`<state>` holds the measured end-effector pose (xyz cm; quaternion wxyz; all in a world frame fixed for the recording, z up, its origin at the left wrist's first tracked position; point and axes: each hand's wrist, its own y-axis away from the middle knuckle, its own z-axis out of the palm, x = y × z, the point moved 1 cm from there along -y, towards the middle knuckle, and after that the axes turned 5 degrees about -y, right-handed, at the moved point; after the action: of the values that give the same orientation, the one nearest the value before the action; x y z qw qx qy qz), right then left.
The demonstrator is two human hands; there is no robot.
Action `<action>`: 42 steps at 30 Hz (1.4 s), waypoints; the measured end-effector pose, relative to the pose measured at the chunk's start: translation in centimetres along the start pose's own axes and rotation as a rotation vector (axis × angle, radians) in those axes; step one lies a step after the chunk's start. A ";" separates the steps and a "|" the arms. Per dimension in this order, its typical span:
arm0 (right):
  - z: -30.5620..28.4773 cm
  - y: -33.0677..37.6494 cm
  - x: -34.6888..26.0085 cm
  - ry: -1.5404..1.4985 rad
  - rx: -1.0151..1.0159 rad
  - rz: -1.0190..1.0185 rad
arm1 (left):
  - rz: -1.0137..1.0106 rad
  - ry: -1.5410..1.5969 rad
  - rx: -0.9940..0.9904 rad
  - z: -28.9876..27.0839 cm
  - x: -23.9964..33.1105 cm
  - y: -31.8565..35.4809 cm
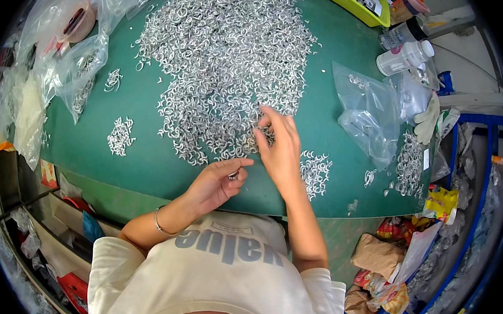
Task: The person gathers and sorts small silver metal components by hand on a green workbench, placing them into piles, plastic bags, and storage bins.
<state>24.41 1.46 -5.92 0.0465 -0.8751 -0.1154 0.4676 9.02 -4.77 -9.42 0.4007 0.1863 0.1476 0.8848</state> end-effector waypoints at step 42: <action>4.0 -0.3 -0.1 0.246 -0.236 -0.317 | 0.676 -1.372 0.414 -2.2 1.7 4.4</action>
<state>20.99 1.64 -8.05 0.0305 -0.8958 -0.2988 0.3277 4.09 -6.47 -9.25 0.0691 0.7956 -0.0355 0.6009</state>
